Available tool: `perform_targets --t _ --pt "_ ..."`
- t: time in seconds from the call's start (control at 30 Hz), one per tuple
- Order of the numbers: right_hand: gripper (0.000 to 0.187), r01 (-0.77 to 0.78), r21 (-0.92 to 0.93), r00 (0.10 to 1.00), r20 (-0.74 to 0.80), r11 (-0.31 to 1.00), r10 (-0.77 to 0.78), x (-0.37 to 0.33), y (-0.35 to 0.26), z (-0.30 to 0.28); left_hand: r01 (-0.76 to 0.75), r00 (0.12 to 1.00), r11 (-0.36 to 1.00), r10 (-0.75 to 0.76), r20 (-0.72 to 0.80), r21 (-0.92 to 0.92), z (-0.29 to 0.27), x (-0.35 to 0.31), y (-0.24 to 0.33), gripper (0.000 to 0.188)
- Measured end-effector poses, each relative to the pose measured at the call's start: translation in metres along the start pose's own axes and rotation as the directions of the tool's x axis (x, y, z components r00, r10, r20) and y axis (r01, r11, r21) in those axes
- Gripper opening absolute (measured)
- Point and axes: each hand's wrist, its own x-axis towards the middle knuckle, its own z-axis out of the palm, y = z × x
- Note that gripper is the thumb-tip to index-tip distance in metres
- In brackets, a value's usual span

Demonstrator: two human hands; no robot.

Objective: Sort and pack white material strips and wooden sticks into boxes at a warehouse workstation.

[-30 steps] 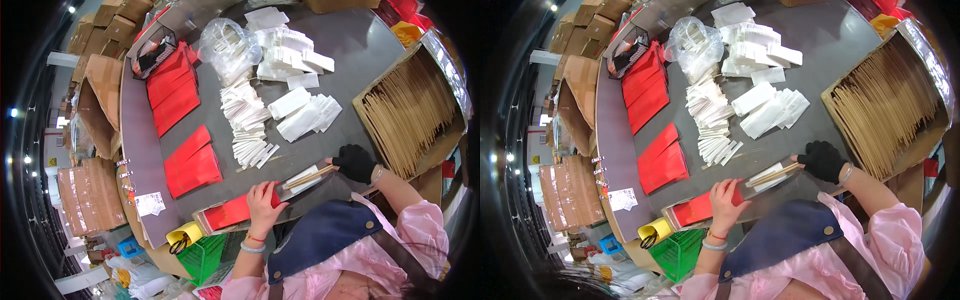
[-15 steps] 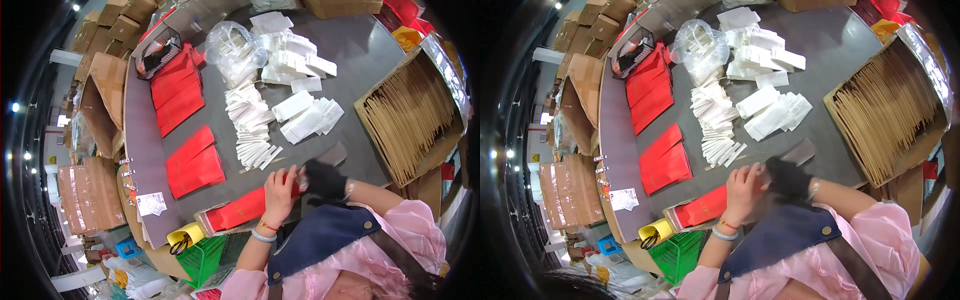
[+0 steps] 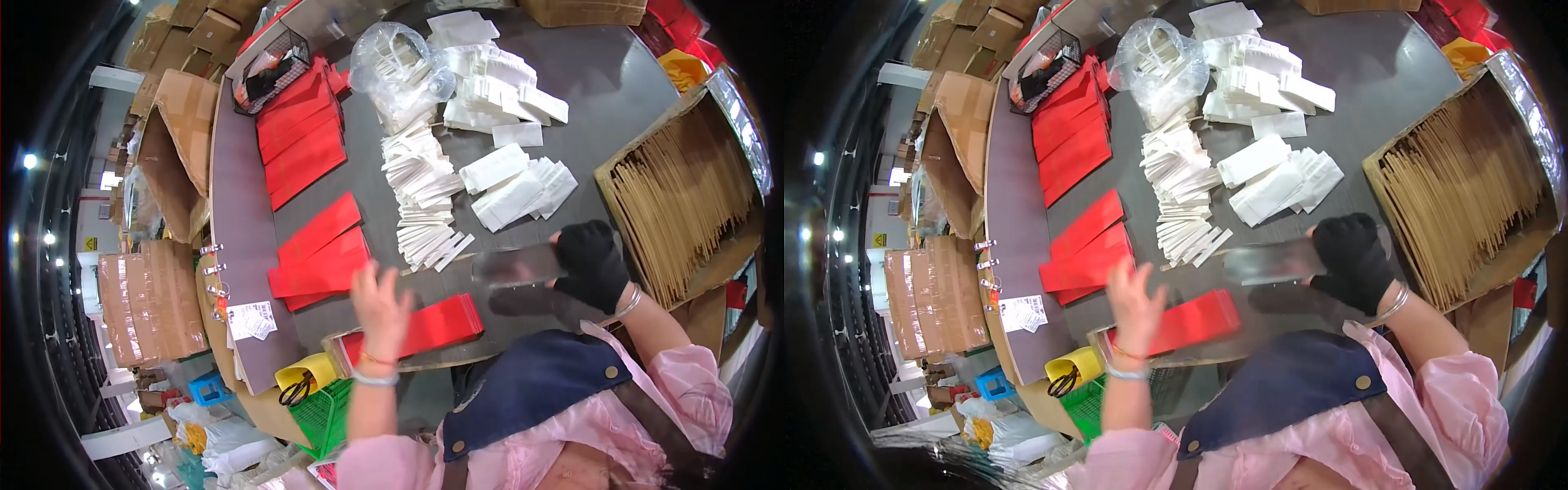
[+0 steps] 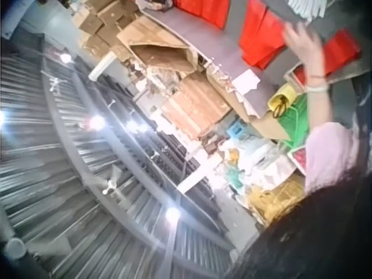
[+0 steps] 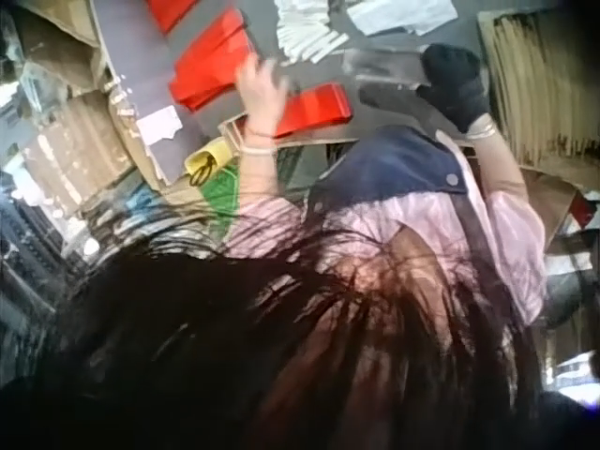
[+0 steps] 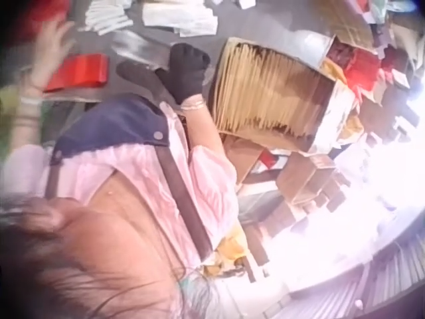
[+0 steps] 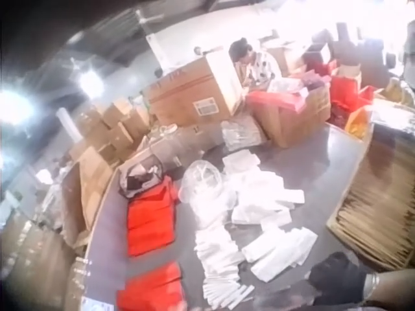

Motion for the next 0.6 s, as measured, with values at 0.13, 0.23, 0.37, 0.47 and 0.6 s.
perform_targets --t 0.13,0.23,0.37,0.47,0.6 --pt "0.061 0.031 -0.018 0.997 0.076 0.999 -0.03 -0.007 -0.014 0.012 0.415 0.908 0.89 -0.391 0.153 -0.189 0.046 -0.044 0.07 0.094" --pt "0.063 0.076 -0.039 0.99 0.126 0.996 -0.071 -0.007 -0.017 0.018 0.448 0.894 0.836 -0.426 0.141 -0.318 0.055 -0.053 0.061 0.094" --pt "0.068 0.088 0.065 0.918 0.382 0.994 -0.107 0.006 -0.029 0.032 0.448 0.894 0.829 -0.415 0.169 -0.335 0.053 -0.054 0.056 0.097" --pt "0.07 0.189 0.141 0.938 0.267 0.972 -0.221 0.011 -0.054 0.078 0.373 0.928 0.872 -0.339 0.158 -0.317 0.053 -0.042 0.066 0.082" --pt "0.072 0.24 0.152 0.969 0.03 0.959 -0.247 0.009 -0.026 0.079 0.1 0.978 0.943 -0.152 -0.144 -0.317 0.061 0.013 0.059 0.033"
